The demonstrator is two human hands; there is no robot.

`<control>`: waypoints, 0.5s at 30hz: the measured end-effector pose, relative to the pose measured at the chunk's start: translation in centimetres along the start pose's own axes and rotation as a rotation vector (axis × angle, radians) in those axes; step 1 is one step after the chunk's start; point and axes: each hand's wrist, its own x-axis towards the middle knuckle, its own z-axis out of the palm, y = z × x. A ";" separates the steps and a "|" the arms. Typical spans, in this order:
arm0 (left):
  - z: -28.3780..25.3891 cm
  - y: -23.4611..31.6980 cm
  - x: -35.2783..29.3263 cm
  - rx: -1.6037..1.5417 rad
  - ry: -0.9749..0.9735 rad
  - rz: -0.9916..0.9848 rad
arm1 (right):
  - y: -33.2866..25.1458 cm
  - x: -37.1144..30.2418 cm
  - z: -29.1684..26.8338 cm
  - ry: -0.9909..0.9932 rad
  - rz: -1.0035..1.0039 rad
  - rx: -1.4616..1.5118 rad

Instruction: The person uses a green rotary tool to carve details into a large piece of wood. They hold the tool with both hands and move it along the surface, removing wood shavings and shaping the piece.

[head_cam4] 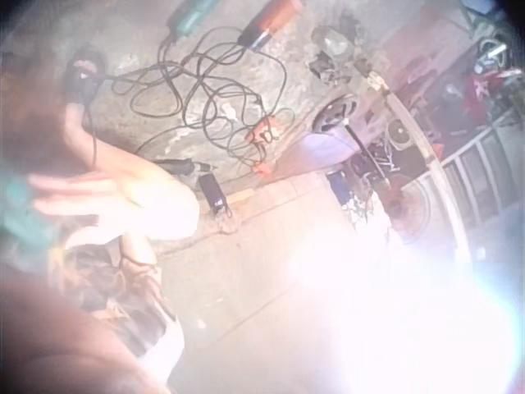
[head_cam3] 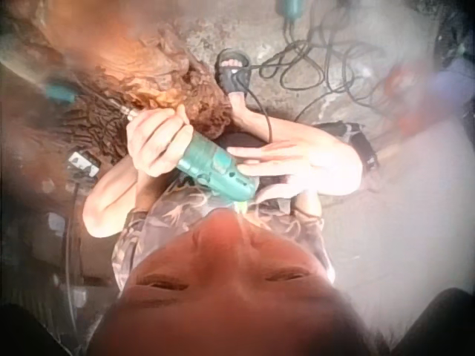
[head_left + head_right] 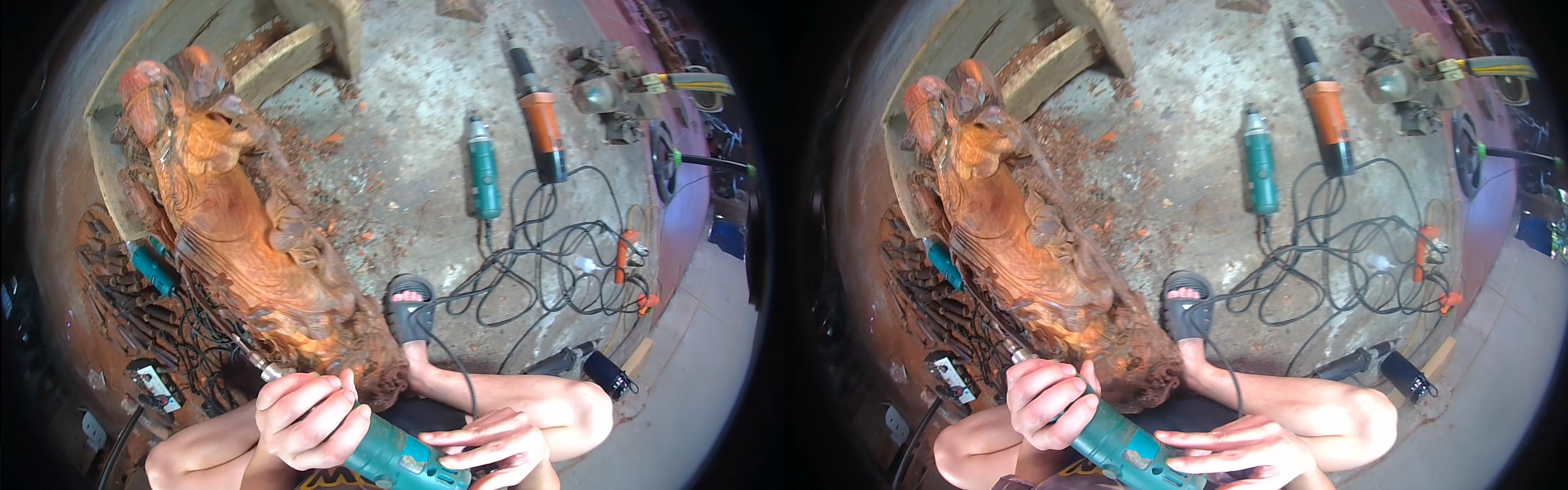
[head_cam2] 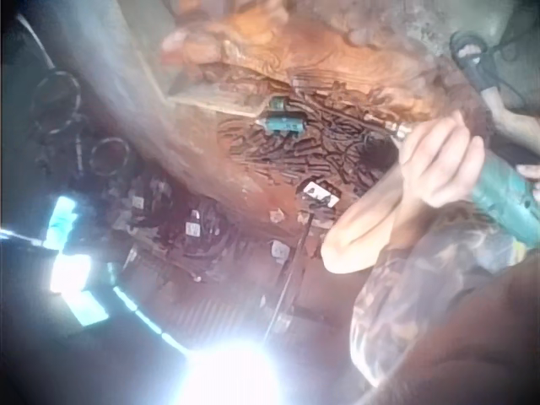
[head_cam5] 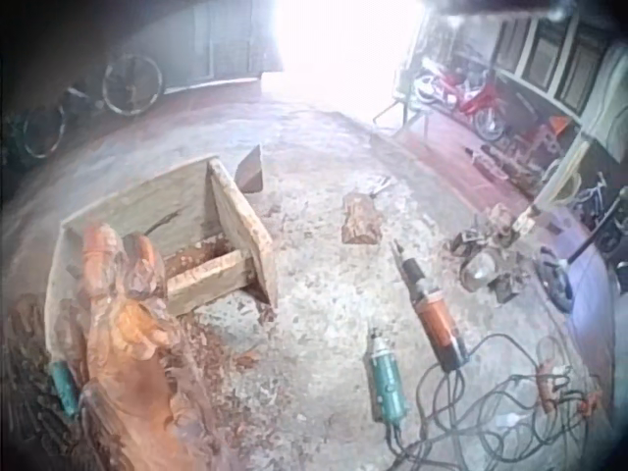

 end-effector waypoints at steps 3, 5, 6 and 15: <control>0.1 2.1 1.1 -0.052 -0.125 0.029 | -1.5 -2.4 -1.0 -0.054 -0.005 -0.080; 0.3 3.1 1.5 -0.109 -0.152 0.038 | -1.7 -4.0 -1.1 -0.041 0.002 -0.079; 0.5 3.3 1.6 -0.140 -0.160 0.047 | -1.9 -4.7 -1.1 -0.037 0.014 -0.083; 8.5 8.3 2.3 -0.082 -0.103 0.406 | -2.0 -7.8 1.1 0.354 0.835 0.015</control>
